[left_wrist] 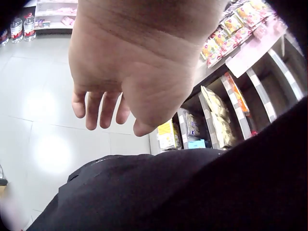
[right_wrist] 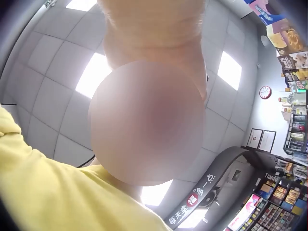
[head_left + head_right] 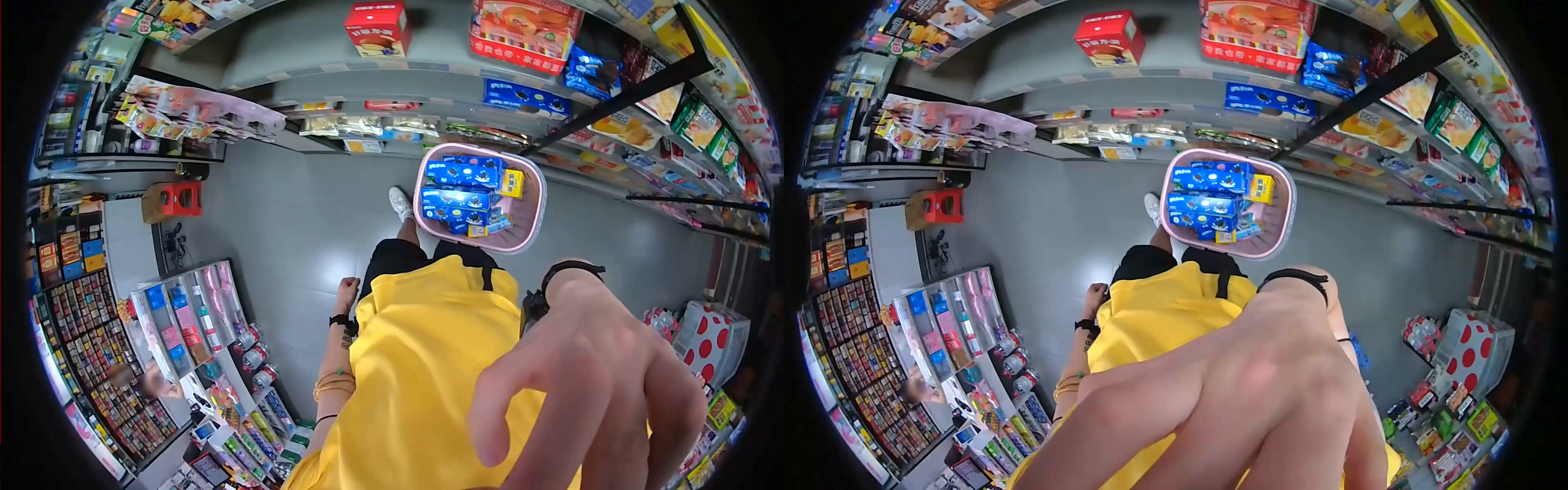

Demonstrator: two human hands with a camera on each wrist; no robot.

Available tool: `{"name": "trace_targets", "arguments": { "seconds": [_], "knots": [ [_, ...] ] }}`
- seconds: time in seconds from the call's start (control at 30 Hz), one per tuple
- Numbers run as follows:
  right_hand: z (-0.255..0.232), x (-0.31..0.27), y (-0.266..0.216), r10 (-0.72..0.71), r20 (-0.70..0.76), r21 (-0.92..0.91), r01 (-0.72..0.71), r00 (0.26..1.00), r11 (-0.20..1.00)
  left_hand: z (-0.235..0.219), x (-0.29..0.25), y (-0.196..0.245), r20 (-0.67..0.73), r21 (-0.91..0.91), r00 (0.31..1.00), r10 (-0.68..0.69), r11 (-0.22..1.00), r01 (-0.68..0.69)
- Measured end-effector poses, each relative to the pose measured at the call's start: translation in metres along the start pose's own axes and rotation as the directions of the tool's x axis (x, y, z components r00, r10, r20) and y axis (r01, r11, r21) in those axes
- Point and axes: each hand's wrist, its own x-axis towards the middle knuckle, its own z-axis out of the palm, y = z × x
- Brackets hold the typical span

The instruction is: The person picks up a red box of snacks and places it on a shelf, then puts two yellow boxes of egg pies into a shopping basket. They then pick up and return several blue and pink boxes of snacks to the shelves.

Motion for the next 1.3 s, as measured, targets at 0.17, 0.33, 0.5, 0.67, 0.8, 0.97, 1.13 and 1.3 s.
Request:
{"name": "trace_targets", "arguments": {
  "seconds": [0.17, 0.33, 0.5, 0.67, 0.8, 0.97, 1.13, 1.3],
  "knots": [
    [-0.010, -0.018, -0.002, 0.062, -0.056, -0.073, -0.066, 0.997, 0.995, 0.003, -0.006, -0.025, -0.033, 0.026, 0.999, 0.007, 1.000, -0.006],
    [-0.079, -0.136, 0.081, 0.421, -0.626, -0.383, -0.729, 0.657, 0.568, -0.001, -0.020, -0.026, 0.014, -0.073, 0.999, -0.044, 0.996, 0.045],
    [-0.092, -0.388, 0.177, 0.630, -0.776, -0.414, -0.782, 0.037, -0.465, -0.006, -0.023, -0.020, 0.036, -0.036, 0.999, -0.024, 0.999, 0.026],
    [-0.065, -0.432, 0.197, 0.576, -0.813, -0.234, -0.954, 0.088, -0.186, -0.012, -0.022, 0.010, 0.025, 0.084, 1.000, 0.002, 0.996, -0.004],
    [-0.068, -0.467, 0.223, 0.529, -0.844, -0.264, -0.928, 0.090, -0.264, -0.013, -0.030, 0.051, 0.010, 0.099, 0.996, 0.084, 0.991, -0.085],
    [-0.079, -0.448, 0.229, 0.418, -0.903, -0.044, -0.947, -0.098, -0.317, -0.017, -0.012, 0.054, 0.019, 0.077, 0.993, 0.117, 0.990, -0.118],
    [-0.092, -0.444, 0.250, 0.389, -0.898, 0.090, -0.951, -0.206, -0.296, -0.021, -0.018, 0.058, 0.003, 0.188, 0.992, 0.126, 0.974, -0.124],
    [-0.100, -0.448, 0.263, 0.410, -0.879, 0.180, -0.965, -0.244, -0.189, -0.026, -0.041, 0.056, 0.004, 0.144, 0.996, 0.092, 0.985, -0.092]
  ]
}}
